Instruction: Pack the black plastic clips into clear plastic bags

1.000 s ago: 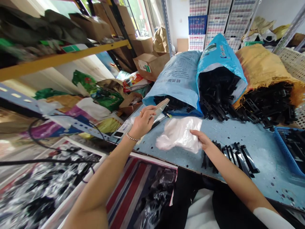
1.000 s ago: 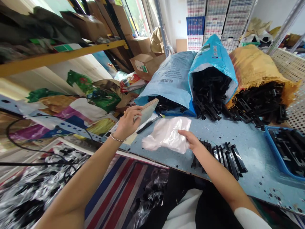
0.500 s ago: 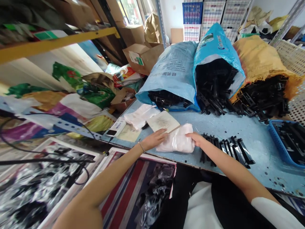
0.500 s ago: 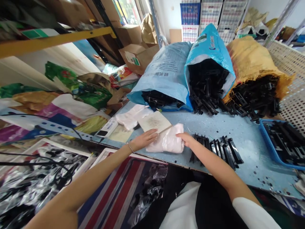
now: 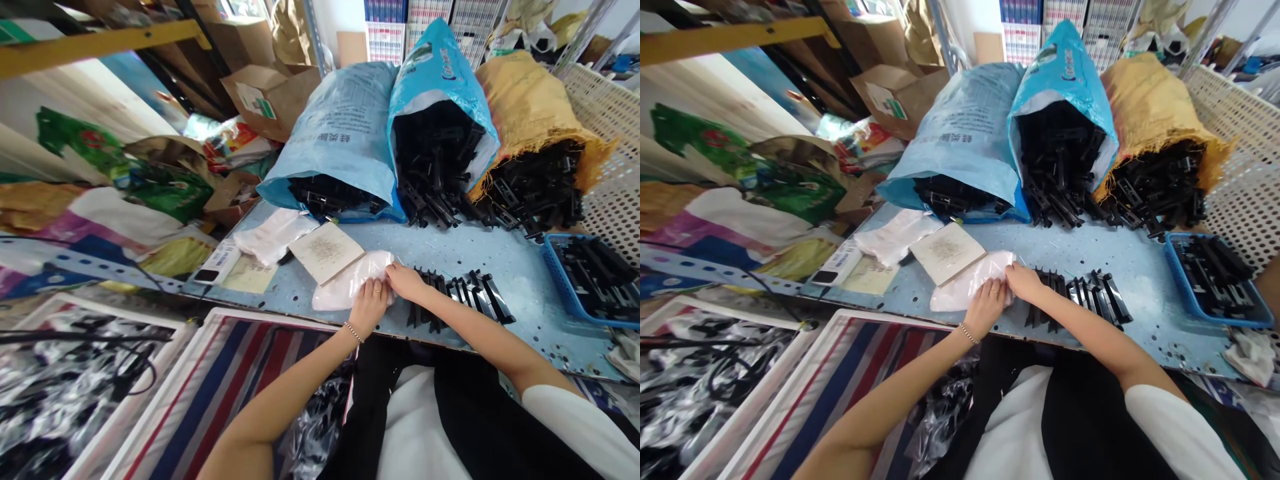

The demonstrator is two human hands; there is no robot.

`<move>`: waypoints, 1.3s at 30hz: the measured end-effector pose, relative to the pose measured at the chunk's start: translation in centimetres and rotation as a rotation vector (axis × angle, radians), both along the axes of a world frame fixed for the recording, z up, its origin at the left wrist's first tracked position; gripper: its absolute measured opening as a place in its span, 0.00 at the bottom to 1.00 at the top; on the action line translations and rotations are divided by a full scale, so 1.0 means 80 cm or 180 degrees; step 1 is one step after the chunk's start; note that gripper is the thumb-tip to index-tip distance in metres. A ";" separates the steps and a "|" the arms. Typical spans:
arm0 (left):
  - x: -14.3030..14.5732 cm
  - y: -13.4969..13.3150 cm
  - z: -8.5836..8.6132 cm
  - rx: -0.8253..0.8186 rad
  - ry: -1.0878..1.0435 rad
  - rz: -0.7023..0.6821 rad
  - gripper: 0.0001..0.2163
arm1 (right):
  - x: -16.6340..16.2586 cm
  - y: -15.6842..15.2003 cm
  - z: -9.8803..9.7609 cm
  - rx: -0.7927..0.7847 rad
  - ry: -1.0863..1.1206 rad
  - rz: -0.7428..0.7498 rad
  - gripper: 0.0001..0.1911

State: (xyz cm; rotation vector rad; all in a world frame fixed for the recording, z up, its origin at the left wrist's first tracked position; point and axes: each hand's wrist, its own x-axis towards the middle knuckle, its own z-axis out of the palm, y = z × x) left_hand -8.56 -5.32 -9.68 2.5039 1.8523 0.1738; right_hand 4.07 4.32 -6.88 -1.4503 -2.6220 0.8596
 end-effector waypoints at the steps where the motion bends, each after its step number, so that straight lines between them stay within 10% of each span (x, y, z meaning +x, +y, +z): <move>1: -0.003 0.005 -0.002 -0.0002 -0.0012 -0.0038 0.21 | -0.002 0.002 -0.001 0.0078 -0.0124 0.0073 0.11; 16: -0.117 -0.033 -0.037 0.0754 -0.1049 0.0544 0.21 | -0.051 0.088 0.000 0.0510 -0.0400 0.0537 0.17; 24: -0.084 -0.047 -0.003 0.0047 -0.1007 -0.0807 0.24 | -0.073 0.123 0.000 0.0275 0.0082 0.0504 0.10; 39: -0.057 0.016 -0.006 0.0610 -0.0382 0.0533 0.18 | 0.093 0.059 0.058 -0.0218 0.1367 -0.0235 0.11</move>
